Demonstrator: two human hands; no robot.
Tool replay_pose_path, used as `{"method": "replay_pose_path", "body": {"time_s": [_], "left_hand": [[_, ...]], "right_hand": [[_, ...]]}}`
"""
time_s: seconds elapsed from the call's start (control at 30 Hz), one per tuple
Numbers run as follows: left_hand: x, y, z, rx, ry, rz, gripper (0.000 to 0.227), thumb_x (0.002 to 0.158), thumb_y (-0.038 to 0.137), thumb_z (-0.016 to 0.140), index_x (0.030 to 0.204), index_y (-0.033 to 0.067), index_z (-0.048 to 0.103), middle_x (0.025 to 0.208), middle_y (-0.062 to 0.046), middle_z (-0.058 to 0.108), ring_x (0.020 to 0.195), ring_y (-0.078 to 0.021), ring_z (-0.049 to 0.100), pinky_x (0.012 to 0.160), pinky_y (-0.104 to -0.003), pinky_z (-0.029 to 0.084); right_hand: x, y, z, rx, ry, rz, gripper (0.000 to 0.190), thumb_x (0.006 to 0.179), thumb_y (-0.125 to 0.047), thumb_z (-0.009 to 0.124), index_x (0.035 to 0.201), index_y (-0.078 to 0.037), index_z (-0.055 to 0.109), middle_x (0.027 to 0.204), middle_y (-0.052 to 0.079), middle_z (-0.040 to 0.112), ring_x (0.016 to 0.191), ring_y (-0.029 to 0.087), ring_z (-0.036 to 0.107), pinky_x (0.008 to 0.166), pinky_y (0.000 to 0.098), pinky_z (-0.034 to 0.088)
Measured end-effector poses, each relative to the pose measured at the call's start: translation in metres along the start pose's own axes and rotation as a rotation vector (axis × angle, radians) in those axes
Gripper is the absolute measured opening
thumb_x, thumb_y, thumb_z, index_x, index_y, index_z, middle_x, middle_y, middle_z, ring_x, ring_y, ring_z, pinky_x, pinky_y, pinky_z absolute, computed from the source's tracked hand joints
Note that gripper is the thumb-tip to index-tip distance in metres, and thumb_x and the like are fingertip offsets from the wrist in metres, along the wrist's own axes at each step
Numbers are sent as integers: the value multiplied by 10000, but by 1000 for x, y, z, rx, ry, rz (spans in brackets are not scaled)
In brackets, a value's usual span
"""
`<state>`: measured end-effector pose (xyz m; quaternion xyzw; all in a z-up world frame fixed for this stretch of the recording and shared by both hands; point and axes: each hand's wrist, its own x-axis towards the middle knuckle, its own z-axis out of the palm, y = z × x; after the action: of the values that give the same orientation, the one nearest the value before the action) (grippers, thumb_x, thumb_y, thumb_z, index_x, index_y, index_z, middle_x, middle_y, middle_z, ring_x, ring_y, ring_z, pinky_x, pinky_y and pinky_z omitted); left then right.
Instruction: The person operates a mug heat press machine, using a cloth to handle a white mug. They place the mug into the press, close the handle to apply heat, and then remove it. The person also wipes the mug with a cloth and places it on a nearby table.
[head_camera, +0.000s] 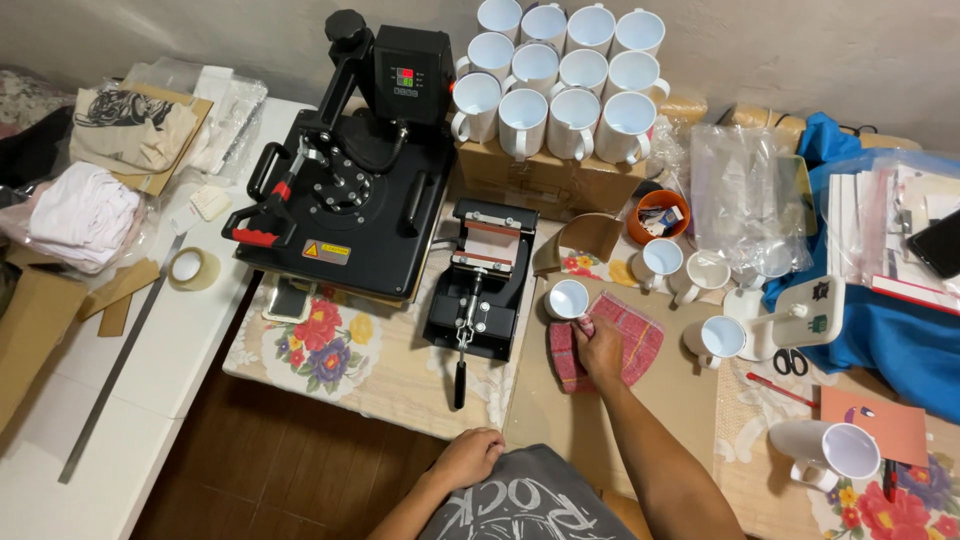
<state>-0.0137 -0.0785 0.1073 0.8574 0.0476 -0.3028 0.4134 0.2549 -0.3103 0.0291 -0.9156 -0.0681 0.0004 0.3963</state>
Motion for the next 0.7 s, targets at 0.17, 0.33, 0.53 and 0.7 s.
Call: {"method": "replay_pose_path", "body": {"time_s": [0.17, 0.33, 0.53, 0.7], "left_hand": [[0, -15, 30, 53, -26, -8, 224, 1173, 209, 600, 1230, 92, 782, 1252, -113, 802, 1159, -279, 748, 1019, -449, 587], [-6, -46, 62, -4, 49, -7, 230, 1113, 207, 598, 1166, 104, 796, 1218, -126, 796, 1148, -338, 728, 972, -479, 545], [-27, -41, 52, -35, 13, -81, 245, 1173, 262, 579, 1244, 121, 767, 1267, -131, 733, 1221, -346, 687, 1052, -469, 527], [-42, -58, 54, -20, 135, -4, 250, 1139, 244, 592, 1225, 88, 769, 1235, -166, 746, 1183, -401, 704, 1017, -535, 533]], "right_hand": [[-7, 12, -4, 57, 35, -53, 222, 1045, -249, 772, 921, -71, 723, 853, 128, 750, 790, 329, 663, 776, 486, 507], [-28, -17, -47, 50, -8, -40, 266, 1041, -324, 773, 877, -119, 729, 733, 87, 679, 702, 253, 606, 706, 447, 464], [-72, -108, -118, 85, -76, 118, 466, 1042, -398, 830, 768, -109, 587, 696, 31, 505, 765, 143, 453, 764, 351, 442], [-113, -178, -126, 115, -136, 65, 217, 945, -318, 906, 1047, -126, 898, 806, 16, 760, 783, 135, 612, 782, 341, 521]]}}
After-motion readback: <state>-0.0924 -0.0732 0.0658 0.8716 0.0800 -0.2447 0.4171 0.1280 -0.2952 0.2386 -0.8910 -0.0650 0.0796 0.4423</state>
